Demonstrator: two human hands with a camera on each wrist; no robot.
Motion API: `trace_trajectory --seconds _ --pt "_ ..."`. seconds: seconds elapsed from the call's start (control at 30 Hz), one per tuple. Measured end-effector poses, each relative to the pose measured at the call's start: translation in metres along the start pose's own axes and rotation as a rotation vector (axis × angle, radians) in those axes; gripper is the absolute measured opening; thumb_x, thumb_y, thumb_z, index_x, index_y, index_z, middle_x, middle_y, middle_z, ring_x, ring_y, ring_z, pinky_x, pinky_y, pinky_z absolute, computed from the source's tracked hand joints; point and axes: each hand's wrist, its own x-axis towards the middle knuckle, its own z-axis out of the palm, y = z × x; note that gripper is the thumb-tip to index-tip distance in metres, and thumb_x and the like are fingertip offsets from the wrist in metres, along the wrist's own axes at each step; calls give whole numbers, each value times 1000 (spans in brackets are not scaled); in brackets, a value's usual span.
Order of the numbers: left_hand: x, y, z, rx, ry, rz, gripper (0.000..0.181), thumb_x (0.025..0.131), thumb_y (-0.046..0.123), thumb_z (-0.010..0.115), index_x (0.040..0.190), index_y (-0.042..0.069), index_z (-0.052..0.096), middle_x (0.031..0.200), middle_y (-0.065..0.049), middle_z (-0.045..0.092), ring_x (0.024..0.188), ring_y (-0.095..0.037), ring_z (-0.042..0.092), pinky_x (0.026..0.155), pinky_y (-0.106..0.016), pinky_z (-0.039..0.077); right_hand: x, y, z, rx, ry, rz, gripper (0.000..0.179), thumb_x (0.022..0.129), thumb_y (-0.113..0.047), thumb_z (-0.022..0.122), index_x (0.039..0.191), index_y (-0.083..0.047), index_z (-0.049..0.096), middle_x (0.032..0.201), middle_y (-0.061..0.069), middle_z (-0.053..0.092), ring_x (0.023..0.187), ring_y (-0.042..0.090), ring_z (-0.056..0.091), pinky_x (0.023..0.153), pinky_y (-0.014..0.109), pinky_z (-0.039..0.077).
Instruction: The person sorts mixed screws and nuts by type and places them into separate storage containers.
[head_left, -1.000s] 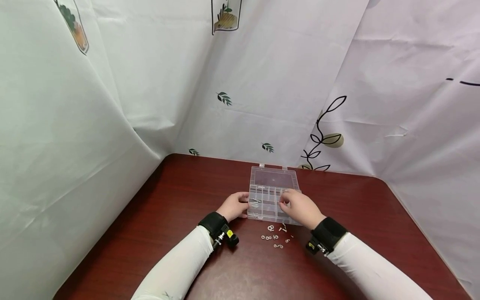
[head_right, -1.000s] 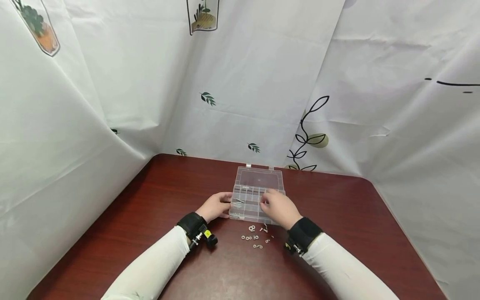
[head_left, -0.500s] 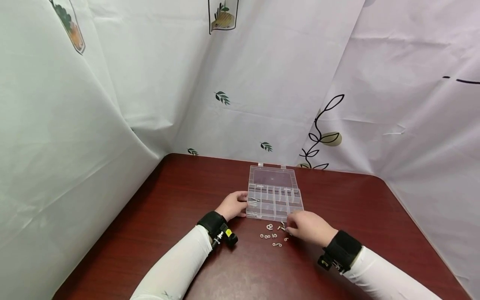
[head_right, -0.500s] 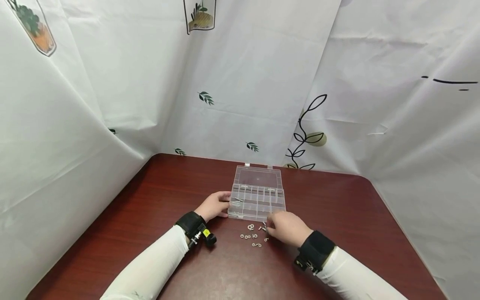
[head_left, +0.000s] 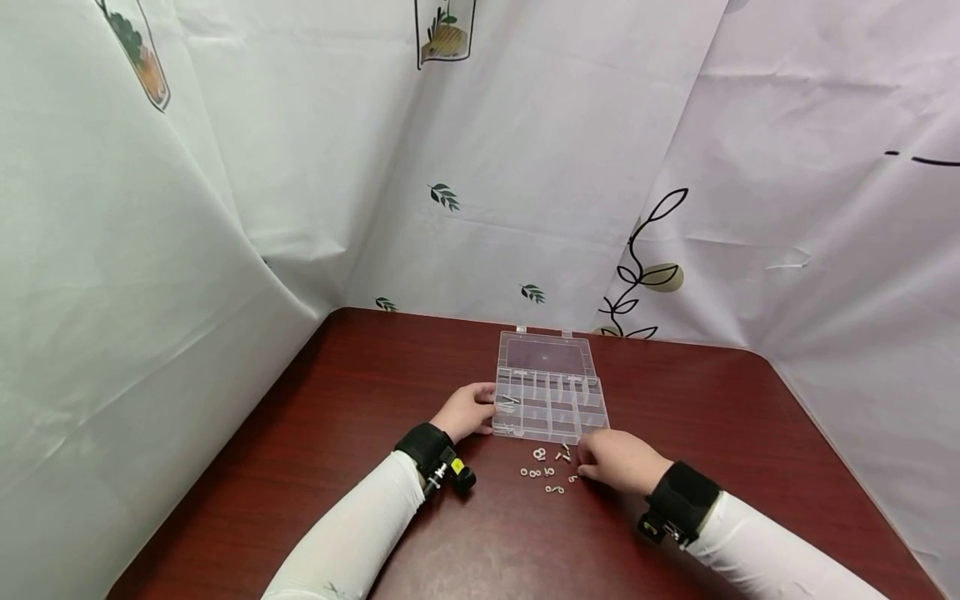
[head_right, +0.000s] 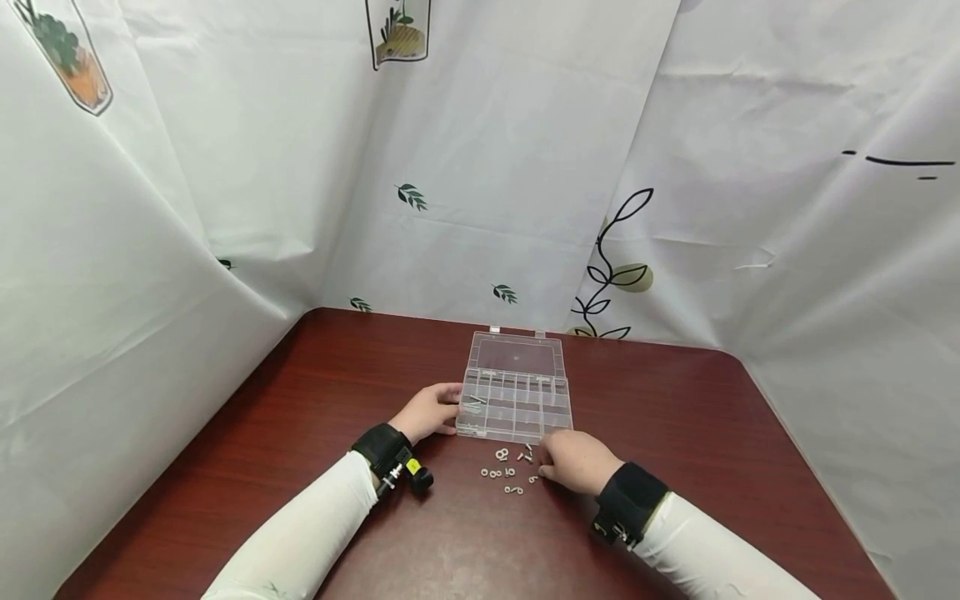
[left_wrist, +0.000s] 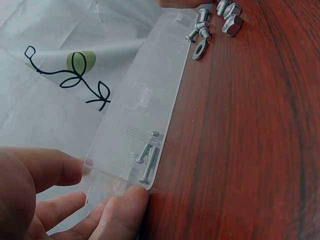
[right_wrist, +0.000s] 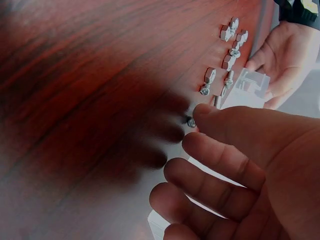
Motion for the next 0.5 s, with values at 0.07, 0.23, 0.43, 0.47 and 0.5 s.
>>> trace_trajectory --seconds 0.07,0.23,0.43,0.47,0.5 --pt "-1 1 0 2 -1 0 49 96 2 59 144 0 48 129 -22 57 100 -26 66 66 -34 61 0 0 0 1 2 -3 26 82 -15 78 69 -22 57 60 -13 45 53 5 40 50 24 36" --pt "-1 1 -1 1 -5 5 49 97 2 58 144 0 47 130 -22 57 102 -27 66 67 -35 61 0 0 0 -9 20 -27 25 79 -11 77 69 -21 56 61 -13 45 55 5 41 51 24 37" --pt "2 -3 0 -9 -5 11 49 96 2 60 144 -1 48 129 -23 56 102 -28 65 67 -35 61 0 0 1 -6 26 -43 27 79 -9 76 67 -22 55 60 -14 45 55 5 41 50 24 37" --pt "2 -3 0 -12 -5 10 49 96 2 60 144 -1 48 129 -23 56 102 -28 65 67 -35 61 0 0 2 -7 27 -43 27 79 -10 76 67 -22 55 60 -13 44 54 5 40 50 24 37" --pt "2 -4 0 -14 -4 9 49 96 2 60 144 -1 48 129 -22 56 101 -28 65 67 -35 61 0 0 2 -9 29 -43 27 79 -10 76 66 -22 55 59 -13 44 54 5 40 50 25 37"
